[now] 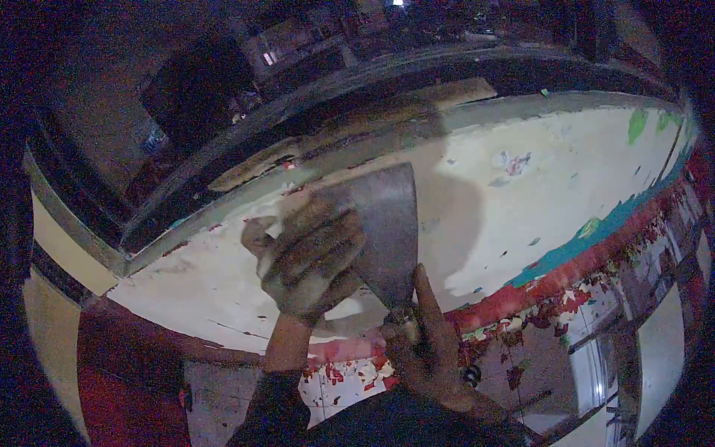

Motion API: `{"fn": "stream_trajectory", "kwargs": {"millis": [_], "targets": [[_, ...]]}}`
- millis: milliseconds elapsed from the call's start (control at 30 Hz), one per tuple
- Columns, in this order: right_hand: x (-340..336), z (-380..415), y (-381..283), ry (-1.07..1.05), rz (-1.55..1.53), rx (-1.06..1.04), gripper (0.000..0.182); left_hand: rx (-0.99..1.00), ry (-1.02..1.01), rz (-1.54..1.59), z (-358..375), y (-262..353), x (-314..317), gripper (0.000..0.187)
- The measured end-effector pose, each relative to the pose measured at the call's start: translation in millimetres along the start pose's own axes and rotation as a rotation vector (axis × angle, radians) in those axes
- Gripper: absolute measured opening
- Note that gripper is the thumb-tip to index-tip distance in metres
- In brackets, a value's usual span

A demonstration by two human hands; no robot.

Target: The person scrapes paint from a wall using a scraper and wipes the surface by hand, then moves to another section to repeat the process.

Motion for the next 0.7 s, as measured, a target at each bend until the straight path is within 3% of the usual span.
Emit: {"fn": "stream_trajectory", "kwargs": {"millis": [133,233,333,400,500,533,600,700], "targets": [[-1.1,1.0,-3.8,-0.024,-0.037,0.008,0.066,-0.151,-0.018,0.227,2.4,-0.1,1.8,0.037],[-0.4,-1.2,-4.5,-0.026,-0.023,0.012,0.066,0.037,-0.04,0.062,2.6,2.4,-0.3,0.04],[0.0,-3.1,-8.5,-0.066,-0.038,0.072,0.066,-0.061,0.074,0.147,-0.5,-4.3,-0.5,0.038],[0.8,0.5,-5.8,-0.104,-0.076,0.103,0.066,-0.092,0.069,0.139,-0.2,-4.4,-3.4,0.031],[1.3,-2.2,-4.5,-0.074,0.054,-0.048,0.067,-0.146,0.044,0.138,5.2,-1.7,-4.9,0.023],[1.4,0.5,-1.9,-0.072,0.055,0.011,0.066,-0.161,0.034,0.137,3.7,-1.6,-6.0,0.022],[2.6,1.8,-3.6,-0.073,0.06,0.106,0.066,-0.148,0.042,0.118,-0.3,-4.7,-8.3,0.021],[4.7,-5.1,-6.1,-0.051,0.05,0.027,0.066,-0.062,0.083,0.089,-8.3,-10.8,-11.0,0.023]]}}
Point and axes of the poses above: each hand's wrist, its own z-axis away from the middle knuckle, its own x-axis out of the palm, y = z × x, the point moved 6 cm from there along -z, towards the middle knuckle, and after that the axes turned 4 degrees about x, right-handed, at the moved point
